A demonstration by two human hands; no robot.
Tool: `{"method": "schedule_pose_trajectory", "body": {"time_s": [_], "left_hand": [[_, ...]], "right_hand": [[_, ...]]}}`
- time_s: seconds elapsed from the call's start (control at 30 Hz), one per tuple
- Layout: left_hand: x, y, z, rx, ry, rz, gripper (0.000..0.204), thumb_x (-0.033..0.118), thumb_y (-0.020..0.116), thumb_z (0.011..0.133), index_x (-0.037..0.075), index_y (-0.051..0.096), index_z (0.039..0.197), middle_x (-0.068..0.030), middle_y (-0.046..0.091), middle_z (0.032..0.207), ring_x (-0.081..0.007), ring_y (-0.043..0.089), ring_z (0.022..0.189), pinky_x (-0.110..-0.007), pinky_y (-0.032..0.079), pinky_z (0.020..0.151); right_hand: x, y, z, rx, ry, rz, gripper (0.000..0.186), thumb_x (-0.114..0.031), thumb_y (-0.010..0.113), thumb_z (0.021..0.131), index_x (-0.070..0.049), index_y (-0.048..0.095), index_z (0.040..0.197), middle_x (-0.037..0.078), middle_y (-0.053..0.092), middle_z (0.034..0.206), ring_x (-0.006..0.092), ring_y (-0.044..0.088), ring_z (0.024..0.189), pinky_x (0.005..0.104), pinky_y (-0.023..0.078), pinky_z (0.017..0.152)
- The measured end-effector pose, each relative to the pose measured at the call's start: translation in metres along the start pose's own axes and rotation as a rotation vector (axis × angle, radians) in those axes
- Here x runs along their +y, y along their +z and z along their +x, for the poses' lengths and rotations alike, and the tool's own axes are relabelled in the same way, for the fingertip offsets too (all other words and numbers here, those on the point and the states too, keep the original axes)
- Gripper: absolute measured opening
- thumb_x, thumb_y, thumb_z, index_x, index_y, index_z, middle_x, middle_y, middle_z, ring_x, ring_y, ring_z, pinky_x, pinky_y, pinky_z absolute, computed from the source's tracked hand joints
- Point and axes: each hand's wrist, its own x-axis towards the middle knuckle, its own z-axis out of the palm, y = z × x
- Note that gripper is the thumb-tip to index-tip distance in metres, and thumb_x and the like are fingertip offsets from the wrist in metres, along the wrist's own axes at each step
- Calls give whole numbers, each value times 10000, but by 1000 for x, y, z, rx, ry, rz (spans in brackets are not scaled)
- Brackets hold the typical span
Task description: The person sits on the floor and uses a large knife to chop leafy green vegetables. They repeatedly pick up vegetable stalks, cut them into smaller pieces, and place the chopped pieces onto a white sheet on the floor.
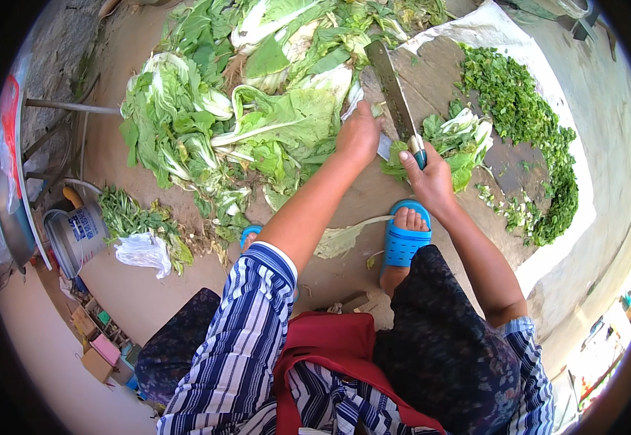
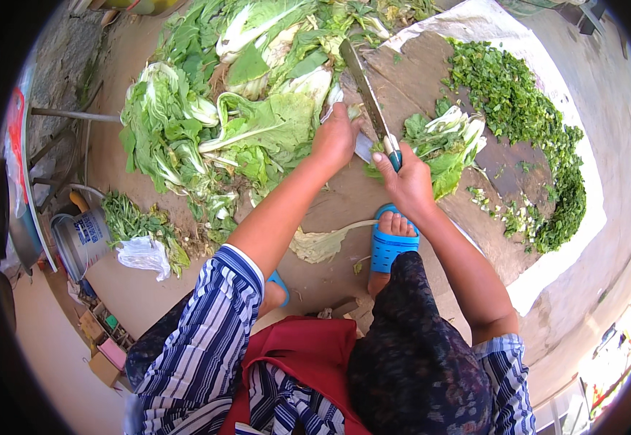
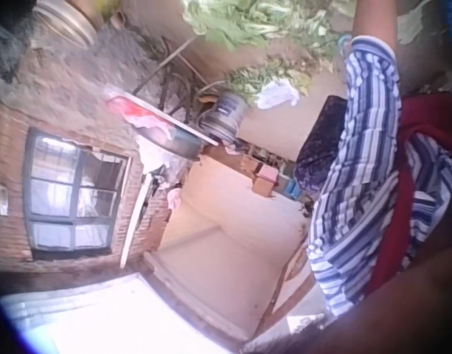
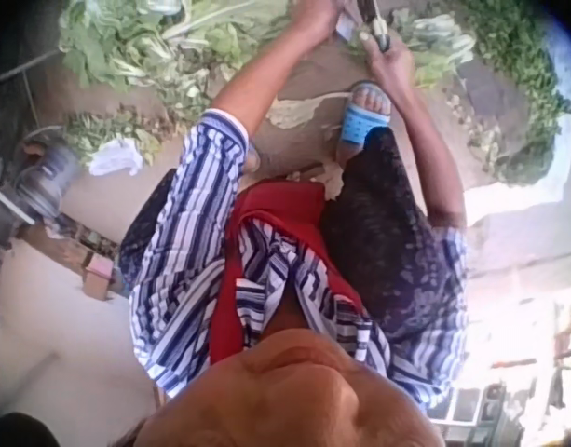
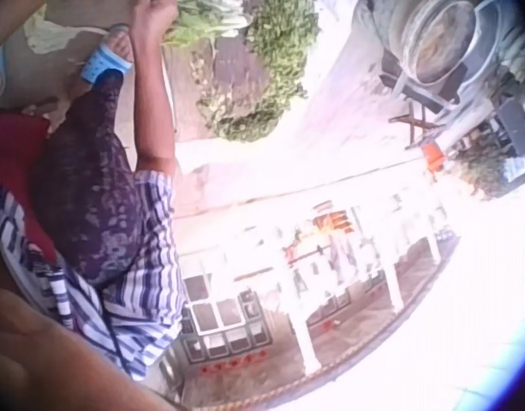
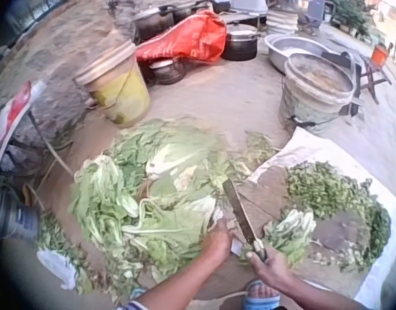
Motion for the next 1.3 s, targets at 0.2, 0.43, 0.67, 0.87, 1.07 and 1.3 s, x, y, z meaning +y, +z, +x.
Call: {"method": "schedule_pose_trajectory", "body": {"time_s": [0.2,0.43,0.67,0.87,1.07,1.3], "left_hand": [[-6,8,4,41,82,182,262,196,537,848,-9,415,956,-261,595,895,-375,602,820,-451,489,706],[-11,1,11,0,137,304,148,144,478,854,15,486,926,-205,634,812,-337,642,746,-420,515,631],[-16,3,15,-15,184,305,130,95,442,829,21,490,924,-202,639,794,-336,645,728,-423,516,622],[-21,11,19,-43,152,263,210,220,477,874,45,465,991,-221,627,770,-396,619,719,-487,481,622],[-25,4,18,-16,173,247,228,239,479,879,64,470,1025,-215,632,776,-403,614,724,-492,471,624],[-11,-5,19,-66,71,258,266,282,502,877,66,468,1030,-240,628,787,-417,611,769,-496,467,668]], "right_hand": [[2,-5,9,-22,4,2,306,-299,630,839,-19,556,937,161,542,615,249,529,535,376,438,541],[-1,-8,20,-149,29,-109,309,-290,634,834,-8,558,935,168,554,632,268,539,552,385,436,551],[4,2,27,-181,56,-31,284,-257,629,828,10,553,887,180,555,635,319,521,554,401,440,566],[4,25,41,-97,94,-172,321,-299,628,791,14,562,828,260,604,763,427,594,755,463,479,683],[-4,26,42,-101,97,-177,312,-290,622,794,15,563,807,257,606,746,426,598,727,465,483,664],[5,26,19,-72,78,-134,336,-288,619,801,37,533,812,267,589,700,437,585,689,466,474,634]]}}
